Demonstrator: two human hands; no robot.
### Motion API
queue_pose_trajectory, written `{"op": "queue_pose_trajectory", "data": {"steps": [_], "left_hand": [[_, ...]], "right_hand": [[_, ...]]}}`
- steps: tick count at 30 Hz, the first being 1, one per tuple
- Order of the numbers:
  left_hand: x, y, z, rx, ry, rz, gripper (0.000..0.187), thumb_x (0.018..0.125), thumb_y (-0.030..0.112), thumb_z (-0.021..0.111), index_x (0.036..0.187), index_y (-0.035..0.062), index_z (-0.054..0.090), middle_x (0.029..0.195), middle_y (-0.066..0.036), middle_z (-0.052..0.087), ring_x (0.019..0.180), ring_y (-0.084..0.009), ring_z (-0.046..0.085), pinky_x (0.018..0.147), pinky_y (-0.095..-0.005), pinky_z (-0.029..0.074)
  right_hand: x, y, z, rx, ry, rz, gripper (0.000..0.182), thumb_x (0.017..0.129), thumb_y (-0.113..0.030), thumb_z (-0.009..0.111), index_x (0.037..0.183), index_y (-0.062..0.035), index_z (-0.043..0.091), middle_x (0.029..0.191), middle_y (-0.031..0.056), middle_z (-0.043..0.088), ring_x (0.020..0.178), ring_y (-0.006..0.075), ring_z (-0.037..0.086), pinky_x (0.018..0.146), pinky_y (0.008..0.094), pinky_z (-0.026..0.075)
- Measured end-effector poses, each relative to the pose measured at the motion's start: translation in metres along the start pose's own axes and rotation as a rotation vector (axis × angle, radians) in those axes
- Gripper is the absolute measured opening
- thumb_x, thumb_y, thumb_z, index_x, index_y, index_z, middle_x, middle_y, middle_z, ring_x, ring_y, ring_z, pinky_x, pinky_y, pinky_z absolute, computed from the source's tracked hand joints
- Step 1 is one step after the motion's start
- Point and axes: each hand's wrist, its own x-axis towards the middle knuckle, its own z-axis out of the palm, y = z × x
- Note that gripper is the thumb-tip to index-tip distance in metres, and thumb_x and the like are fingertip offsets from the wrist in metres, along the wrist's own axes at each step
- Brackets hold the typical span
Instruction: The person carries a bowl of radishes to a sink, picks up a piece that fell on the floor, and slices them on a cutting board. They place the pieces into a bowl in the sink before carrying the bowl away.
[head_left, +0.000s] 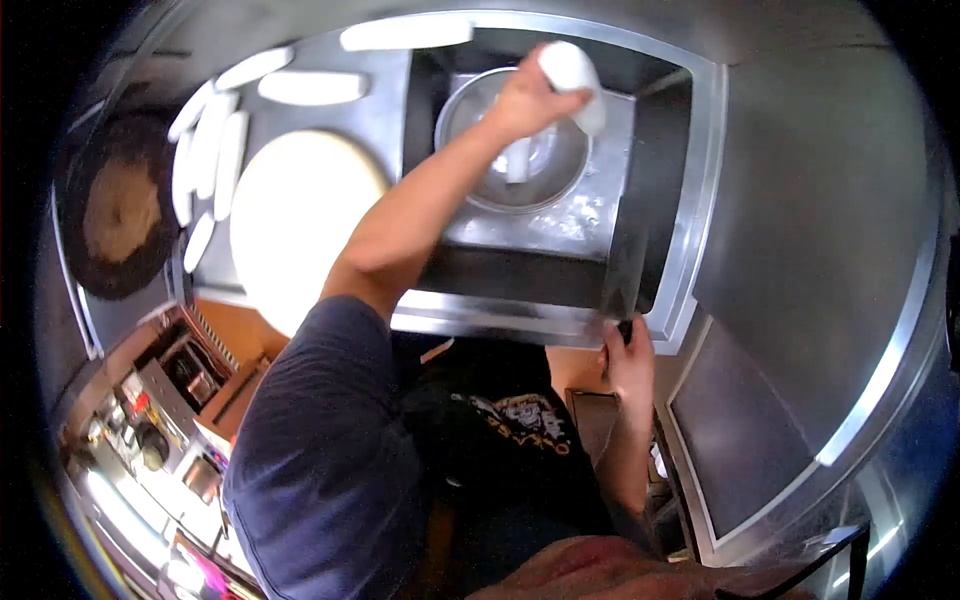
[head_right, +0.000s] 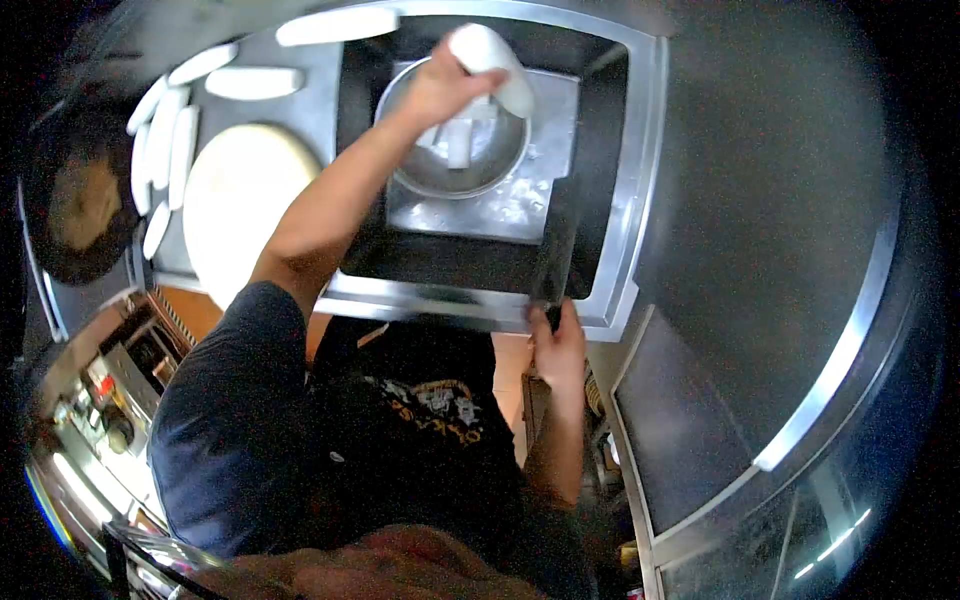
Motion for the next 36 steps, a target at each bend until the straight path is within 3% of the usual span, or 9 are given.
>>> {"op": "queue_pose_trajectory", "data": {"steps": [4, 6, 10, 14, 18, 19, 21, 28, 36], "left_hand": [[-0.095, 0.004, -0.138, -0.608, 0.165, 0.073, 0.044, 0.089, 0.008, 0.066, 0.130, 0.0012, 0.051, 0.118, -0.013, 0.066, 0.111, -0.0224, 0.063, 0.100, -0.0368, 0.049], [-0.152, 0.011, -0.191, -0.836, 0.217, 0.110, 0.044, 0.096, 0.022, 0.059, 0.133, 0.0013, 0.048, 0.130, -0.017, 0.061, 0.116, -0.0284, 0.062, 0.104, -0.0422, 0.049], [-0.239, -0.052, -0.241, -0.890, 0.603, -0.209, 0.031, 0.098, 0.013, 0.057, 0.127, 0.0023, 0.053, 0.120, -0.010, 0.064, 0.110, -0.0238, 0.064, 0.097, -0.0395, 0.053], [-0.310, -0.081, -0.264, -1.164, 0.614, -0.210, 0.034, 0.093, 0.006, 0.064, 0.125, 0.0004, 0.051, 0.118, -0.013, 0.063, 0.104, -0.0255, 0.065, 0.092, -0.0390, 0.056], [-0.342, -0.062, -0.271, -1.165, 0.665, -0.169, 0.044, 0.091, 0.014, 0.071, 0.125, -0.0034, 0.050, 0.119, -0.017, 0.062, 0.107, -0.0285, 0.064, 0.093, -0.0396, 0.054], [-0.349, -0.063, -0.272, -0.676, 0.698, -0.233, 0.052, 0.088, 0.019, 0.075, 0.126, -0.0047, 0.050, 0.119, -0.019, 0.061, 0.109, -0.0315, 0.062, 0.093, -0.0406, 0.053], [-0.355, -0.094, -0.258, 0.233, 0.937, -0.228, 0.071, 0.077, 0.033, 0.084, 0.124, -0.0067, 0.050, 0.117, -0.024, 0.059, 0.113, -0.0399, 0.056, 0.094, -0.0432, 0.049], [-0.372, -0.116, -0.296, 0.591, 0.752, 0.328, 0.037, 0.080, 0.021, 0.078, 0.108, 0.0025, 0.062, 0.114, -0.018, 0.059, 0.115, -0.0364, 0.054, 0.096, -0.0434, 0.045], [-0.359, -0.127, -0.318, 0.536, 0.542, 0.590, 0.015, 0.083, 0.014, 0.070, 0.096, 0.0096, 0.064, 0.105, -0.006, 0.062, 0.105, -0.0274, 0.058, 0.092, -0.0392, 0.044]], "right_hand": [[0.058, -0.039, 0.025, -0.570, -0.161, -0.163, 0.037, 0.094, -0.024, 0.060, 0.121, 0.0014, 0.056, 0.105, 0.0262, 0.067, 0.095, 0.0423, 0.065, 0.085, 0.0467, 0.051], [0.091, -0.066, 0.063, -0.899, -0.188, -0.319, 0.039, 0.092, -0.028, 0.058, 0.121, -0.0014, 0.059, 0.109, 0.0262, 0.067, 0.102, 0.0458, 0.061, 0.090, 0.0490, 0.049], [0.170, -0.049, 0.146, -1.113, -0.365, -0.559, 0.037, 0.089, -0.026, 0.059, 0.118, -0.0036, 0.061, 0.093, 0.0229, 0.069, 0.086, 0.0396, 0.068, 0.075, 0.0478, 0.053], [0.138, -0.077, 0.191, -0.923, -0.505, -0.235, 0.025, 0.086, -0.012, 0.060, 0.105, 0.0031, 0.061, 0.066, 0.0128, 0.058, 0.047, 0.0205, 0.055, 0.036, 0.0383, 0.039], [0.119, -0.081, 0.205, -0.910, -0.533, -0.031, 0.015, 0.088, -0.013, 0.060, 0.088, 0.0021, 0.059, 0.065, 0.0092, 0.058, 0.048, 0.0173, 0.054, 0.036, 0.0349, 0.034], [0.112, -0.087, 0.203, -0.949, -0.532, -0.002, 0.024, 0.090, -0.019, 0.064, 0.096, 0.0036, 0.065, 0.071, 0.0101, 0.064, 0.052, 0.0203, 0.061, 0.050, 0.0358, 0.048], [0.073, -0.109, 0.197, -0.772, -0.464, 0.095, 0.021, 0.090, -0.019, 0.064, 0.095, 0.0014, 0.064, 0.070, 0.0078, 0.062, 0.051, 0.0191, 0.058, 0.048, 0.0336, 0.046], [-0.039, -0.131, 0.219, -0.427, -0.122, -0.382, 0.019, 0.098, -0.020, 0.058, 0.099, -0.0011, 0.058, 0.069, 0.0028, 0.056, 0.053, 0.0110, 0.053, 0.048, 0.0279, 0.043], [-0.096, -0.181, 0.345, -0.997, -0.202, -0.713, 0.030, 0.101, -0.026, 0.052, 0.122, -0.0047, 0.056, 0.093, 0.0239, 0.067, 0.086, 0.0433, 0.066, 0.076, 0.0472, 0.051]]}}
